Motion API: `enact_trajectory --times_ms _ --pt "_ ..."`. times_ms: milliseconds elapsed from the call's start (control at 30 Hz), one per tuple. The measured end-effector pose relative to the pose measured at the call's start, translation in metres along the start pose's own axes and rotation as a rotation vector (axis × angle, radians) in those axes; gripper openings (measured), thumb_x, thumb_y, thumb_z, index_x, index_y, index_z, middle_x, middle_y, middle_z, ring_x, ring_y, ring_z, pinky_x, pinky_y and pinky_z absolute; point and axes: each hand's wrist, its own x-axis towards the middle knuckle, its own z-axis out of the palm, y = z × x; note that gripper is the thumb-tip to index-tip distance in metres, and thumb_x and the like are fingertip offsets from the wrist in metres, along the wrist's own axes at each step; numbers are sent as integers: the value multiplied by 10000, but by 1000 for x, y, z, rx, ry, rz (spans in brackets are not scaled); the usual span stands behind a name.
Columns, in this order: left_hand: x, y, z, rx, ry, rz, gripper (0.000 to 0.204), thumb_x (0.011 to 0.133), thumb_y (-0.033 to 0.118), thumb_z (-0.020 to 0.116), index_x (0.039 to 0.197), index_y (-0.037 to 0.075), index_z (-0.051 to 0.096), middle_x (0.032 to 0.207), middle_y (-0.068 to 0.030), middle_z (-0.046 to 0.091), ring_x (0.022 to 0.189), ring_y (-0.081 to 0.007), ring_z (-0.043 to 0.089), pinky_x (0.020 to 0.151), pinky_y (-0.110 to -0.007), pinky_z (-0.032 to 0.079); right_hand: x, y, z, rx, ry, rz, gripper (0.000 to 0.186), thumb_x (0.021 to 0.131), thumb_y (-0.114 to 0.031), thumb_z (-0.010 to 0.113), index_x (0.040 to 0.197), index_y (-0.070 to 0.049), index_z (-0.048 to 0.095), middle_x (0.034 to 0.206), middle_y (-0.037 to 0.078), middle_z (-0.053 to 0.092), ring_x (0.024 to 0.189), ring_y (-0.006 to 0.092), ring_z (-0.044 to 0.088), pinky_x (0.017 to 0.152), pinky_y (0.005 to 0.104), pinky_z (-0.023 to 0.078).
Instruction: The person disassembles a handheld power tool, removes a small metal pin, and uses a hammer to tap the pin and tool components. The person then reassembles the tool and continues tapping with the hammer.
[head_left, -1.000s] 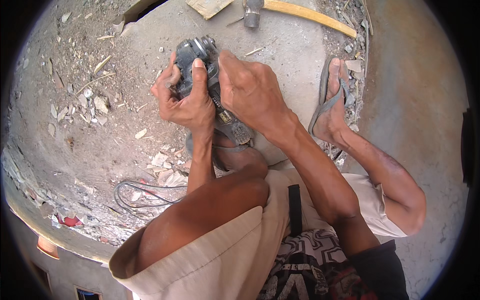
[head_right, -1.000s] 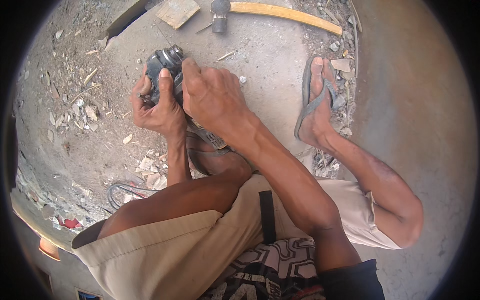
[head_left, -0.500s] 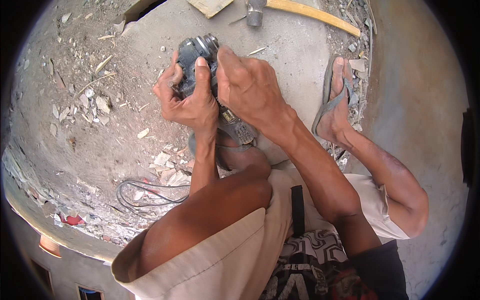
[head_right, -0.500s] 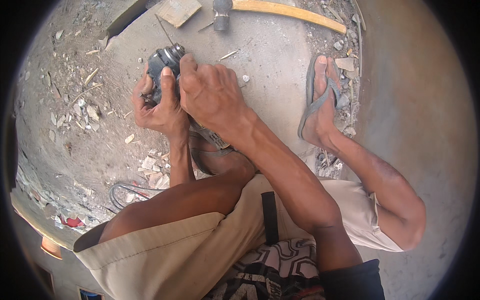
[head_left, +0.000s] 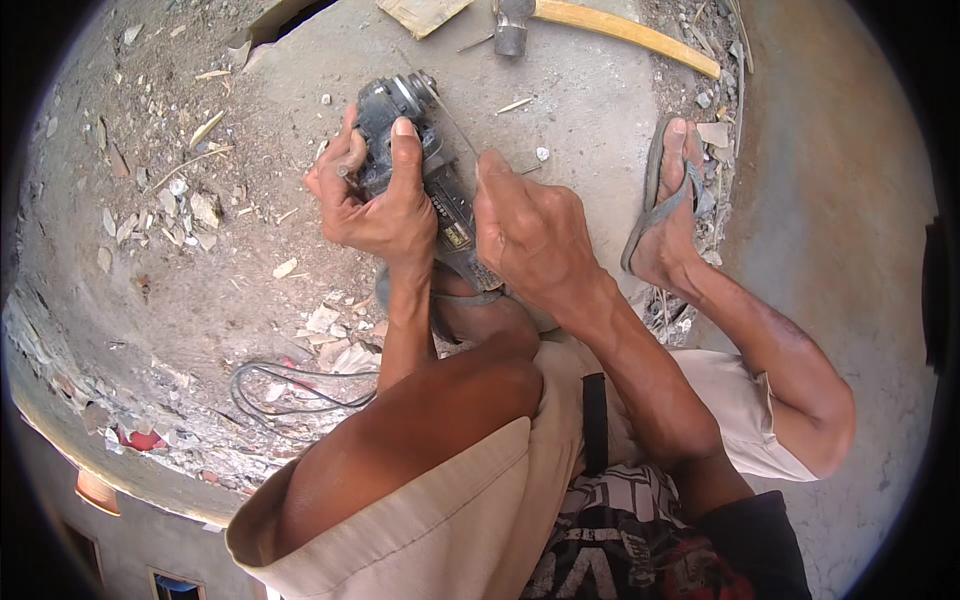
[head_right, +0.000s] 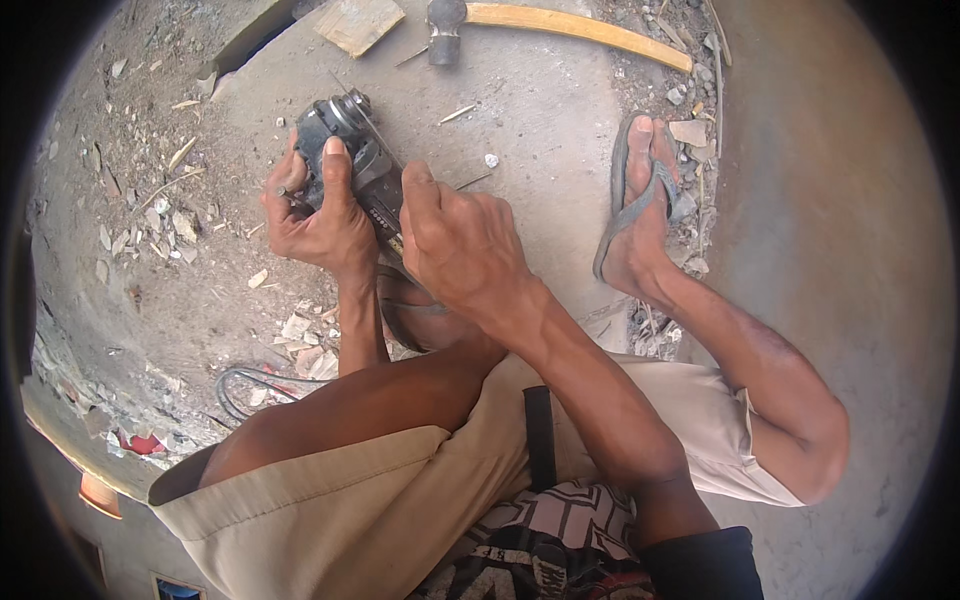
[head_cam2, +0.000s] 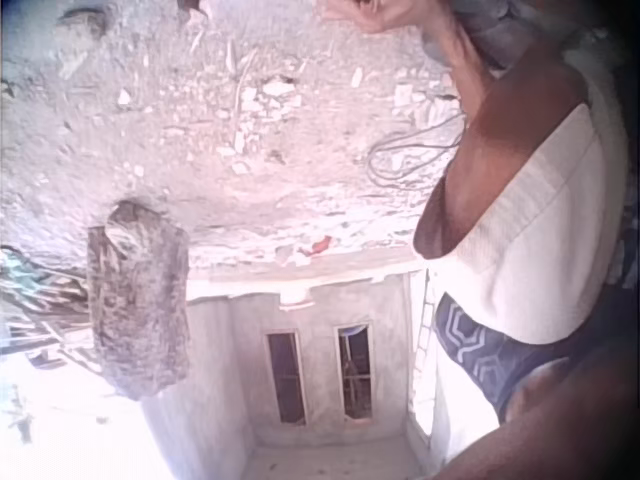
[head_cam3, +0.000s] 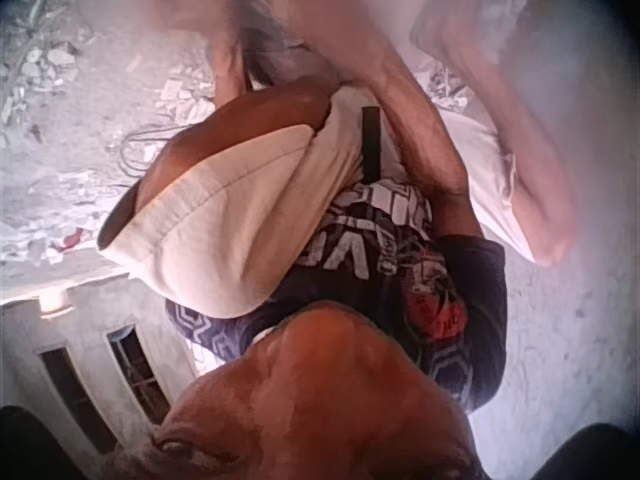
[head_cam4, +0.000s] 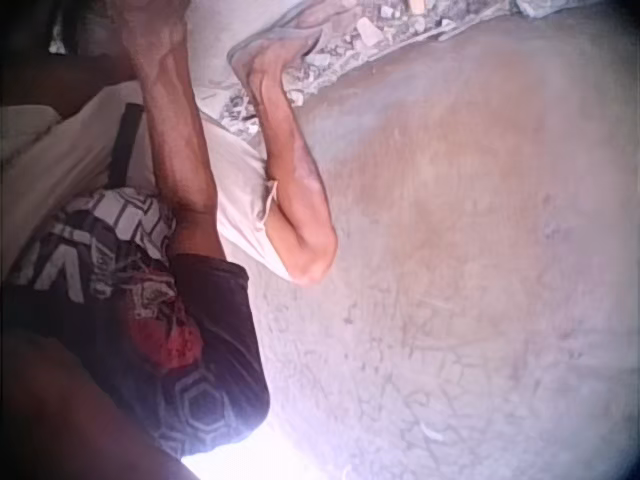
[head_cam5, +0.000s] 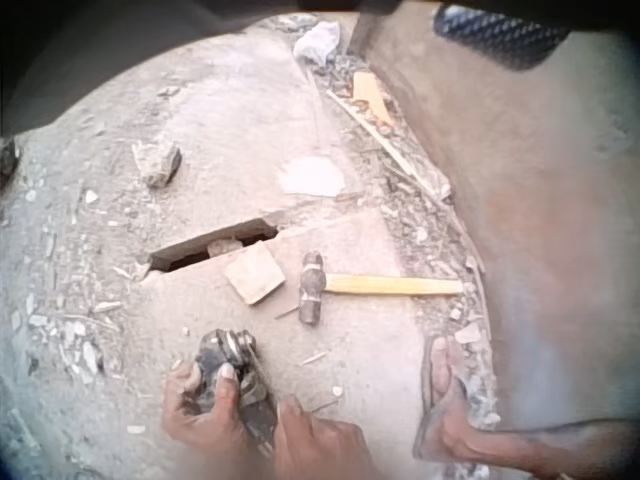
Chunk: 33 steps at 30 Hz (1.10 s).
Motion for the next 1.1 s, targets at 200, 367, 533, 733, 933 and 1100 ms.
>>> enact_trajectory --times_ms 200,367,533,733,933,1100 --pt "2 8 0 16 0 -60 262 842 49 880 951 -21 652 1221 -232 725 1112 -230 607 977 -368 510 25 5 13 -56 53 -72 353 902 -83 663 1204 83 588 667 185 665 571 411 677 529 529 526" --pt "0 5 2 2 15 -24 262 840 38 875 975 -30 661 1197 -232 713 1100 -235 627 983 -373 507 42 7 14 -37 52 -78 271 919 -108 659 1118 70 615 670 208 652 601 428 683 561 520 542" --pt "-1 8 -1 -55 25 -136 268 832 32 876 974 -29 658 1178 -230 702 1095 -246 637 990 -381 504 53 -2 -4 190 -12 18 178 968 -100 609 860 38 577 674 239 626 639 420 691 550 491 534" --pt "-5 2 -3 -16 -6 -62 300 830 44 882 1012 -20 652 1192 -229 698 1119 -256 636 981 -381 513 44 -18 5 -44 86 -21 148 978 -82 621 884 20 570 703 203 634 616 419 676 512 467 516" --pt "-2 2 -5 62 -40 -22 286 846 32 858 1032 -27 649 1210 -235 708 1112 -238 643 959 -354 526 21 -1 0 162 190 139 169 1063 -112 612 1145 17 685 717 111 649 546 137 596 480 298 455" --pt "-4 5 2 -116 7 -112 284 862 7 836 1075 -51 657 1196 -233 721 1070 -241 675 954 -365 536 39 12 10 452 161 252 233 1107 -179 566 1133 12 696 843 52 702 614 68 587 529 244 457"
